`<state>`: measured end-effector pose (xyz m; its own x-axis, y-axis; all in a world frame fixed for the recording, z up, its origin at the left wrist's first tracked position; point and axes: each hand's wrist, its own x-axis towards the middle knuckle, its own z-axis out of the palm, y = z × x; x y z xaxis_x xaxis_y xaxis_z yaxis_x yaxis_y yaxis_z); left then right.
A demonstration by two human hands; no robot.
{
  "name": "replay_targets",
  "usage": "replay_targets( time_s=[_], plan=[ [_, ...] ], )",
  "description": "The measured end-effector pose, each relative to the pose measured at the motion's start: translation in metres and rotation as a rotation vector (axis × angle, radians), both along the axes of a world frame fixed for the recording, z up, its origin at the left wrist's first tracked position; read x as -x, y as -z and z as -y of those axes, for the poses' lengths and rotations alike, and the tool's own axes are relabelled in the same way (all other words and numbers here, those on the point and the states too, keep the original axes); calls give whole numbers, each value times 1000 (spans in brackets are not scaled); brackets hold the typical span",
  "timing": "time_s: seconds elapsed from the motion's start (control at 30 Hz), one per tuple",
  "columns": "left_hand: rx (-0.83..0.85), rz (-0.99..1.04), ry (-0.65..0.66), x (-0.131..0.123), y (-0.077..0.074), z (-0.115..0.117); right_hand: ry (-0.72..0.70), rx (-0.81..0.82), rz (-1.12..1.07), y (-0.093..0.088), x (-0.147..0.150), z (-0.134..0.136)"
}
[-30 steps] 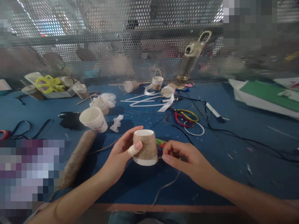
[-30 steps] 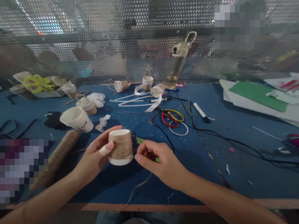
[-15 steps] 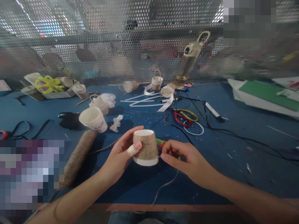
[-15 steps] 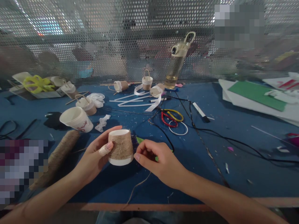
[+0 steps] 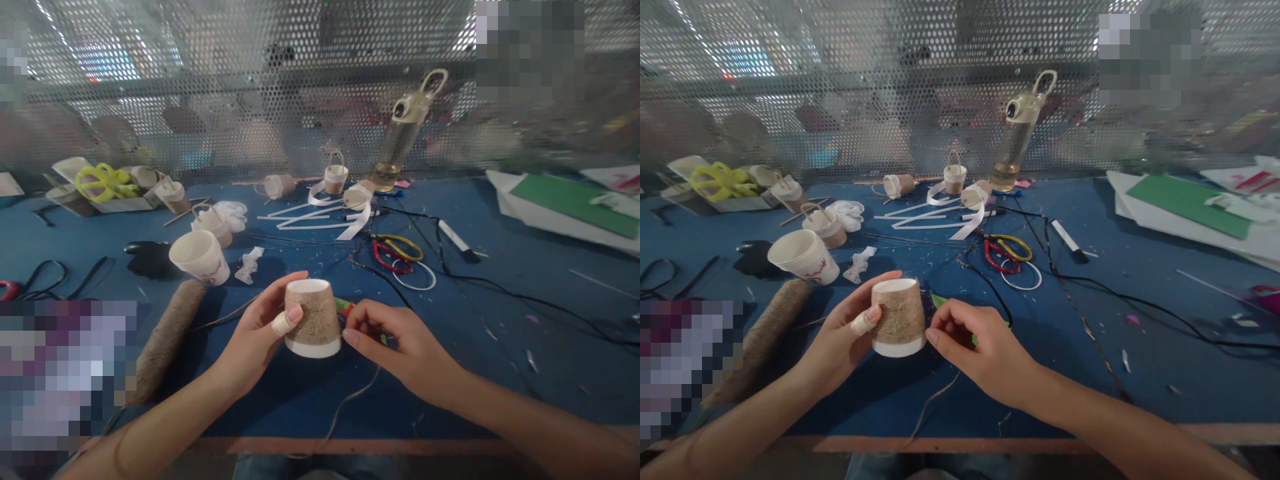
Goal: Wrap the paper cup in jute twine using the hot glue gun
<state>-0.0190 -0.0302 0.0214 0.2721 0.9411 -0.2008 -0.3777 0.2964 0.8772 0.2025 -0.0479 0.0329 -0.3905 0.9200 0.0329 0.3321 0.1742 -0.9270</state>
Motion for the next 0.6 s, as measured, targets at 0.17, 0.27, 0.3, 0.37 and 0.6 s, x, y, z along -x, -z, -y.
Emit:
replay_targets(
  time_s=[0.17, 0.27, 0.3, 0.37, 0.6],
  plan=[
    [17, -5, -2, 1, -1, 1, 0, -21, 8, 0, 0, 0],
    [16, -13, -4, 0, -1, 1, 1, -31, 19, 1, 0, -1],
    [16, -14, -5, 0, -2, 1, 1, -35, 22, 1, 0, -1],
    [17, -16, -5, -1, -1, 1, 0, -44, 25, 1, 1, -1],
    [11, 37, 27, 0, 0, 1, -1, -97, 43, 1, 2, 0]
  ],
)
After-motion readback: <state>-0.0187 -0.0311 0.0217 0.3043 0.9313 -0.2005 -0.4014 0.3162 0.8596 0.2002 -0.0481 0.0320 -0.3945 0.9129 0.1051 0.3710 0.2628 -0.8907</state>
